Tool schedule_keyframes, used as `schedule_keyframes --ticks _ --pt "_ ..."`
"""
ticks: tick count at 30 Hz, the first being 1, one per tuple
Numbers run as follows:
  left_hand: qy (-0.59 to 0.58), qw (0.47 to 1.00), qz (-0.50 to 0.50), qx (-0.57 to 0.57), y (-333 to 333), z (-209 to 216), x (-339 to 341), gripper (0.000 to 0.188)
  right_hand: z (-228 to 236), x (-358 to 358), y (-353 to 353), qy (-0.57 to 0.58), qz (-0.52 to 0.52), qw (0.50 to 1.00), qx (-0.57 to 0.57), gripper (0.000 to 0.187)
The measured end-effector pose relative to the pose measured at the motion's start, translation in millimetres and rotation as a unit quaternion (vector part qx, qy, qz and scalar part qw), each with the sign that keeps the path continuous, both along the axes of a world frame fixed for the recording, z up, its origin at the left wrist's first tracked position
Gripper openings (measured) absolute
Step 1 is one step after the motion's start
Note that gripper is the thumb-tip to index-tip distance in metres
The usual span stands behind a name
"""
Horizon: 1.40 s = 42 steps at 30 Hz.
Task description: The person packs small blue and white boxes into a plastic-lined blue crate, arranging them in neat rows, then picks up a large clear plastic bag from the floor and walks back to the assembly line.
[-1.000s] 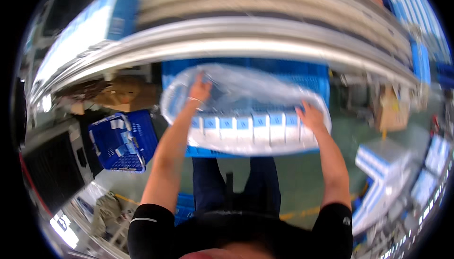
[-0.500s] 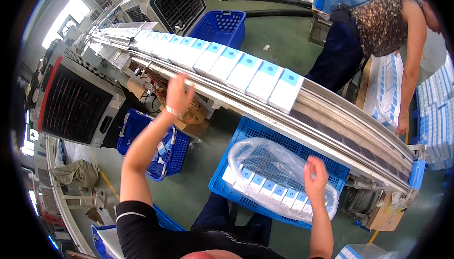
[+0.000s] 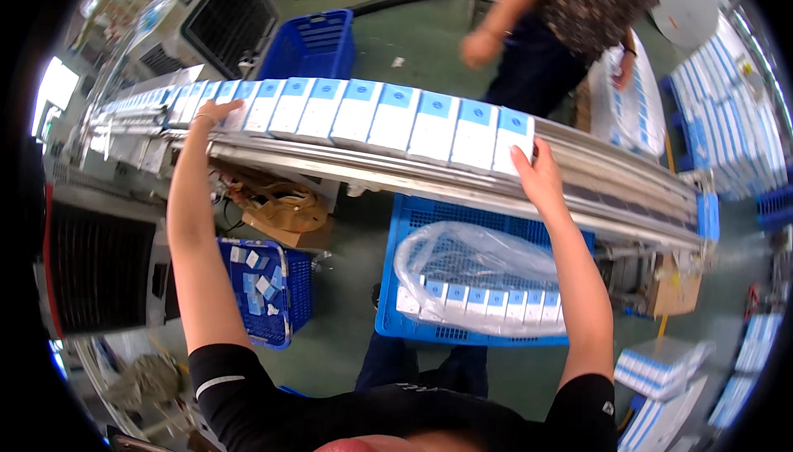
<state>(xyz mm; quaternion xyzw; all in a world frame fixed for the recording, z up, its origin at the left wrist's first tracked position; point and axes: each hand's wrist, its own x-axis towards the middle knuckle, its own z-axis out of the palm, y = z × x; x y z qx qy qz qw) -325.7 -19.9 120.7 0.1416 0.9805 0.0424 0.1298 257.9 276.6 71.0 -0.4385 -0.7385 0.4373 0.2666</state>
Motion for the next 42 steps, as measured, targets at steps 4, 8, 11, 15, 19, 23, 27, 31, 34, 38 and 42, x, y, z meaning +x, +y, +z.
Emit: schedule_keyframes --ticks 4,8,11,15,19,23,27,31,34,38,42 --pt "-0.088 0.989 -0.067 0.101 10.7 -5.1 8.7 0.108 0.1 7.3 21.3 -0.006 -0.031 0.999 0.011 0.063" --pt "-0.002 0.977 -0.152 0.152 30.3 -16.0 86.2 0.081 26.2 33.7 36.9 -0.095 -0.018 0.995 0.026 0.062" --pt "-0.075 0.959 -0.174 0.209 81.4 -20.7 163.4 0.078 16.6 111.9 85.7 -0.109 -0.06 0.992 0.037 0.061" --pt "0.066 0.939 -0.269 0.202 123.1 -17.3 234.0 0.078 27.9 197.3 138.3 -0.209 -0.002 0.968 0.142 0.07" --pt "-0.027 0.941 -0.33 0.069 143.8 3.6 255.3 0.084 36.4 198.2 136.8 -0.313 -0.033 0.927 0.206 0.049" --pt "-0.058 0.965 -0.253 -0.025 176.6 -20.1 287.6 0.108 34.3 175.8 140.8 -0.462 -0.03 0.884 0.058 0.093" --pt "-0.022 0.972 -0.224 -0.06 190.1 -29.2 282.9 0.107 45.7 167.9 144.2 -0.479 -0.051 0.876 -0.004 0.106" --pt "0.015 0.969 -0.21 0.128 198.3 -41.8 332.7 0.088 33.2 189.5 137.8 -0.394 -0.081 0.915 0.03 0.096" --pt "0.016 0.968 -0.189 0.164 195.7 -39.3 344.6 0.084 22.6 186.9 130.7 -0.305 -0.102 0.944 0.072 0.083" --pt "-0.006 0.943 -0.233 0.239 192.4 -36.7 341.9 0.079 14.0 199.0 132.5 -0.235 -0.104 0.961 0.1 0.073" --pt "0.019 0.94 -0.23 0.25 163.5 -13.9 322.4 0.081 42.4 194.1 116.5 -0.213 -0.115 0.957 0.161 0.065"
